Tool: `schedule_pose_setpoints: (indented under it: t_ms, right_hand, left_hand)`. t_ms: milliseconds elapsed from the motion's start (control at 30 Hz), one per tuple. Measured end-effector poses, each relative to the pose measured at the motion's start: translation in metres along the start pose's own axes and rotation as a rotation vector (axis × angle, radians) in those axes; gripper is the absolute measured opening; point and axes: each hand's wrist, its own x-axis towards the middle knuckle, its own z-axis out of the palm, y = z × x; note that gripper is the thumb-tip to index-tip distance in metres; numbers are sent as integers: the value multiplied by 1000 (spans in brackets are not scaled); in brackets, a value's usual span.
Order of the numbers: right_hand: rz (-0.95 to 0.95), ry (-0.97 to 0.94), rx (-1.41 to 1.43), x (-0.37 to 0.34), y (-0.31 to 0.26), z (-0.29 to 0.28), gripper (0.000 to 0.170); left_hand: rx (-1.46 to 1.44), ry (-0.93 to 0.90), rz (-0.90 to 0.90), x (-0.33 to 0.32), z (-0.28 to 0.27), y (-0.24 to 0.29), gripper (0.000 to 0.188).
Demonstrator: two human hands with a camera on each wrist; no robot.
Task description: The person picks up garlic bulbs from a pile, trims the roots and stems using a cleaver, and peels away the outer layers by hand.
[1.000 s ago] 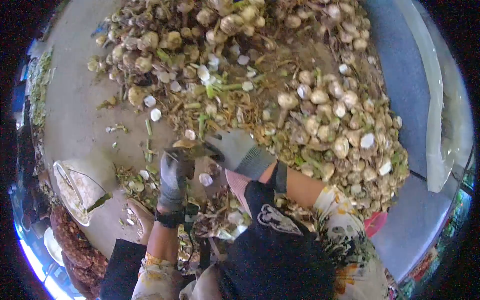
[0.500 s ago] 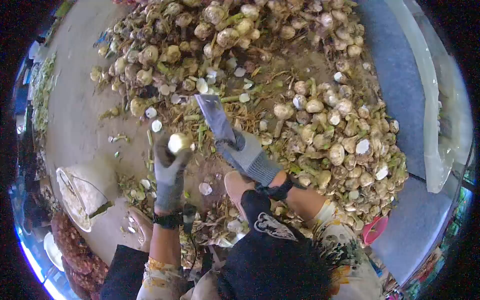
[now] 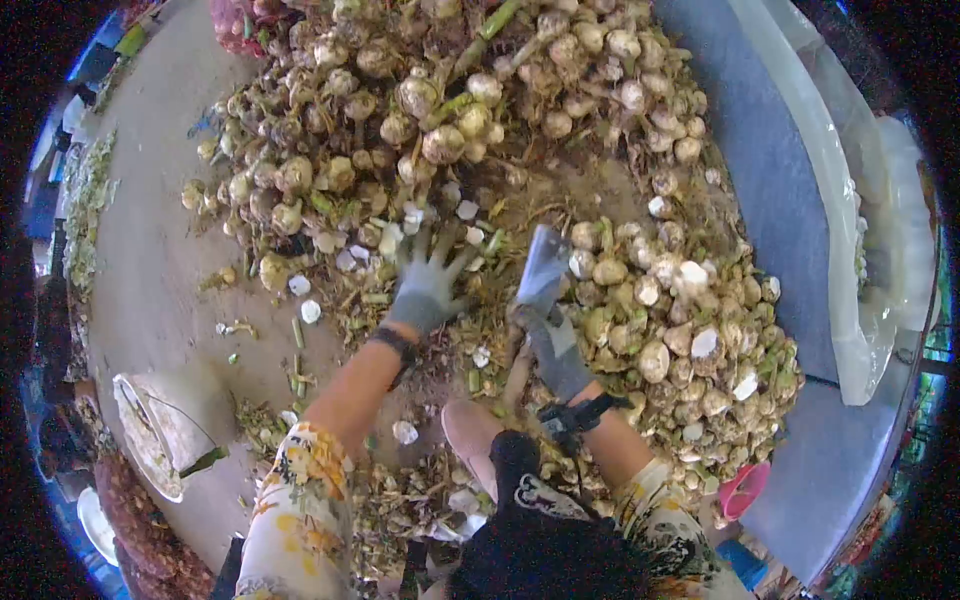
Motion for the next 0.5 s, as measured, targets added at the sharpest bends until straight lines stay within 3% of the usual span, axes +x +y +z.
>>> schedule_pose_setpoints:
  t_ms: [67,133,200,267,333,400,500]
  right_hand:
    - [29,-58,-12,0,4,14,23]
    - [129,-103,19,-10,14,31,24]
    - [268,-96,-27,-13,16,44,23]
    - [238,-159,-114,-12,37,44,20]
    - [156,-180,-142,-17,42,50,17]
    - [215,-139,-119,-20,41,51,14]
    - [191,-122,-54,-19,43,39,16]
  left_hand:
    - [44,-256,-126,-23,-10,-17,59]
    - [-71,-415,-413,-74,-21,-39,64]
    - [118,-262,-466,-149,-24,-63,57]
    - [10,-306,-737,-233,-25,-87,59]
    - [44,-539,-1056,-309,-41,-104,62]
    - [349,-564,-1058,-383,-24,-126,60]
    - [-201,-153,-1268,-298,-61,-151,54]
